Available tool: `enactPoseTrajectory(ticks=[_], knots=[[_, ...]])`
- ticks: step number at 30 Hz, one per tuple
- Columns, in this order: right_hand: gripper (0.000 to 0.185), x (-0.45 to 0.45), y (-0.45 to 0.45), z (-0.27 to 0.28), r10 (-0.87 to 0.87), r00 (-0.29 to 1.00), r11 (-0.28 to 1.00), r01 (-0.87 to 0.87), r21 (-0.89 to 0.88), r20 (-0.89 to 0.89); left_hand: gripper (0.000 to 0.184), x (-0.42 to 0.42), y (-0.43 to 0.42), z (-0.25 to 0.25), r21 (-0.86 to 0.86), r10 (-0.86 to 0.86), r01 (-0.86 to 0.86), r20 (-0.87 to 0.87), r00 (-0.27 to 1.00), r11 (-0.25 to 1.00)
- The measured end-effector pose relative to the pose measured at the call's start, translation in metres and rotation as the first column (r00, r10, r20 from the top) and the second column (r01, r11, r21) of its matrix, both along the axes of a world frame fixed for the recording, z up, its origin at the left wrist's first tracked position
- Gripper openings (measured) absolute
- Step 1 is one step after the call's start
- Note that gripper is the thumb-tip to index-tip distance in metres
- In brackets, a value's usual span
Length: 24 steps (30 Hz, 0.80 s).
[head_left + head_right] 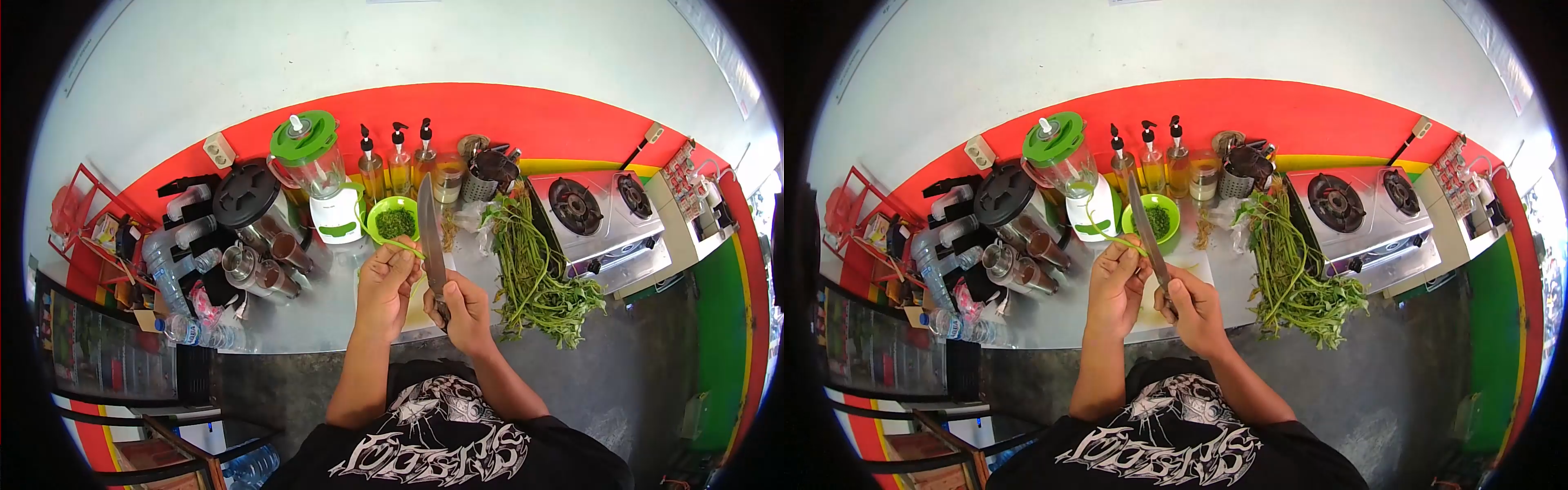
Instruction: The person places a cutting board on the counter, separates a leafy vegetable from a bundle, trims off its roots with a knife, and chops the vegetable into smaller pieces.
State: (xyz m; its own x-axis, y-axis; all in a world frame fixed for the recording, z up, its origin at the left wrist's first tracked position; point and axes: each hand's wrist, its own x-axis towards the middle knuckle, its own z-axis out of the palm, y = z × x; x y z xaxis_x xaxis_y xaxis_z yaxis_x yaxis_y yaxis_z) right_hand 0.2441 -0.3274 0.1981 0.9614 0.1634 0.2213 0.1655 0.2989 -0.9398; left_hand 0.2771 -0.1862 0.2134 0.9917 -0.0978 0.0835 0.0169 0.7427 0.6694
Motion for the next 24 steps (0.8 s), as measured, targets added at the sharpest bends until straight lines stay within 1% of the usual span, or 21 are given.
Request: enactPoseTrajectory(ticks=[2,4,7,8,10,12,16,18,20,22,24], knots=[[0.047,-0.0014,0.0018,0.0018,-0.011,1.000,1.000,0.011,0.001,-0.006,0.015,-0.0006,0.0000,-0.0005,-0.011,0.007,-0.007,0.001,1.000,1.000],[0.041,-0.0026,0.0003,0.0012,0.024,0.999,0.999,-0.022,0.037,-0.034,0.015,0.0008,0.0014,-0.0034,-0.010,0.002,-0.002,0.003,1.000,1.000],[0.042,-0.0024,-0.0008,-0.0003,0.027,0.999,0.999,-0.026,0.043,-0.031,0.015,0.0021,0.0006,-0.0033,-0.008,0.031,-0.031,-0.002,1.000,0.999],[0.042,-0.0022,-0.0009,0.0004,0.033,0.999,0.998,-0.032,0.049,-0.032,0.011,0.0030,0.0029,-0.0045,0.000,0.021,-0.021,-0.011,1.000,1.000],[0.042,-0.0019,-0.0010,0.0013,0.019,0.999,1.000,-0.018,0.014,-0.027,0.011,0.0038,0.0019,-0.0051,-0.004,0.019,-0.019,0.003,1.000,1.000],[0.042,-0.0010,-0.0005,-0.0002,0.030,0.999,0.998,-0.029,0.050,-0.023,0.015,0.0034,-0.0009,-0.0030,-0.013,0.036,-0.036,-0.003,0.999,0.999],[0.042,-0.0002,-0.0012,-0.0010,0.038,0.998,0.998,-0.036,0.049,-0.040,0.014,0.0046,0.0012,-0.0057,0.006,0.023,-0.023,0.010,1.000,1.000],[0.042,0.0008,-0.0015,-0.0021,0.039,0.998,0.998,-0.038,0.044,-0.042,0.014,0.0048,-0.0012,-0.0022,0.005,0.047,-0.047,-0.023,0.999,0.999],[0.042,0.0018,-0.0014,-0.0017,0.052,0.998,0.997,-0.049,0.060,-0.040,0.014,0.0066,0.0000,-0.0034,0.010,0.049,-0.049,-0.013,0.999,0.999],[0.042,0.0029,-0.0007,-0.0017,0.039,0.998,0.998,-0.036,0.053,-0.054,0.015,0.0085,-0.0002,-0.0055,-0.001,0.042,-0.042,0.002,0.999,0.999],[0.047,0.0059,0.0009,-0.0027,-0.002,1.000,1.000,0.002,0.005,-0.023,0.015,0.0088,-0.0006,-0.0049,0.023,0.055,-0.054,-0.019,0.998,0.998]])
